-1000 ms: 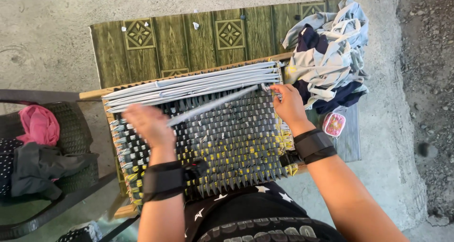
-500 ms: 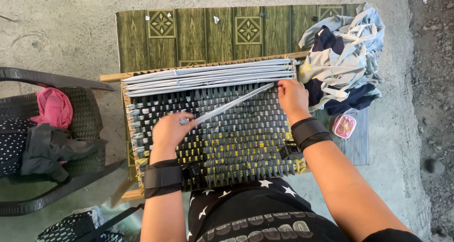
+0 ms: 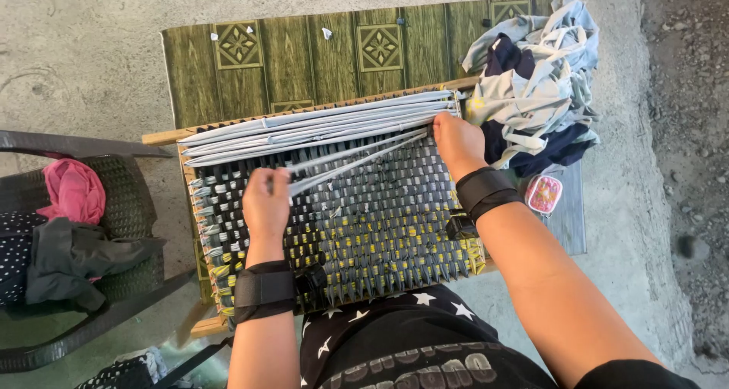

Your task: The person weaves a rug or mat using fabric strips on a manual loom.

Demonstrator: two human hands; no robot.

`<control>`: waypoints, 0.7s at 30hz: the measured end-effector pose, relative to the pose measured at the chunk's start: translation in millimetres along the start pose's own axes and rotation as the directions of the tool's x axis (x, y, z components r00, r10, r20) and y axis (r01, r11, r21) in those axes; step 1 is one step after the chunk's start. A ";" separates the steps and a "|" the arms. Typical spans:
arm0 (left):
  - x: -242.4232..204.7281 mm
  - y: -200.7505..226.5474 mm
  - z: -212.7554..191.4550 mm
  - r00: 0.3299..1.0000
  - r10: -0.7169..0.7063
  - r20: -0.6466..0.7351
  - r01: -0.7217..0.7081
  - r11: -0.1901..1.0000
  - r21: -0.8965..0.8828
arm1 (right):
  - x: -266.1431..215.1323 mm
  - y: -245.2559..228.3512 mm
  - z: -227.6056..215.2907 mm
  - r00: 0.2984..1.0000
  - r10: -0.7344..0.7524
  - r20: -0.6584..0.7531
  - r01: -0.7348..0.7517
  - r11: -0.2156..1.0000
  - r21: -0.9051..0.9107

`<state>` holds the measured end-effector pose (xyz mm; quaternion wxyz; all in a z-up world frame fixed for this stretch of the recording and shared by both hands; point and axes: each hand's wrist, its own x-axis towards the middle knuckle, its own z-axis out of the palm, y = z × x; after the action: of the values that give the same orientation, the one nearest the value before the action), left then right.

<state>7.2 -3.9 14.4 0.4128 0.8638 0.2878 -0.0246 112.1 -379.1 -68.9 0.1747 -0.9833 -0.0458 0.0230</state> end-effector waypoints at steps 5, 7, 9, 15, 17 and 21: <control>1.0 -8.1 -13.7 0.857 -0.185 0.480 -0.094 0.861 0.499 | 6.2 -16.3 -13.3 0.985 0.162 -0.063 -0.155 0.982 0.112; 1.5 -32.8 -6.3 0.800 -0.217 0.559 -0.161 0.821 0.548 | -5.1 -12.3 -18.0 0.977 0.207 -0.050 -0.200 0.971 0.130; 5.2 -44.5 -4.5 0.861 -0.232 0.453 -0.089 0.807 0.584 | -5.2 -6.7 -16.1 1.000 0.000 -0.030 0.004 0.988 0.155; -0.7 -52.0 -0.3 0.840 -0.142 0.524 -0.138 0.878 0.459 | -16.8 -25.3 -42.1 0.987 -0.140 -0.079 0.144 0.988 0.047; -1.7 -59.2 3.8 0.761 -0.091 0.642 -0.169 0.928 0.332 | -25.3 -29.9 -34.7 0.973 -0.220 -0.063 0.221 0.975 0.000; -0.4 -56.6 0.9 0.662 -0.103 0.743 -0.152 0.951 0.268 | -27.8 -37.2 -30.9 0.989 -0.053 0.141 0.077 0.983 -0.169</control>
<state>-22.3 23.1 -25.6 0.3550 0.8339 0.0732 -0.4162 83.3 -357.5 -26.3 0.0854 -0.9889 -0.0916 0.0801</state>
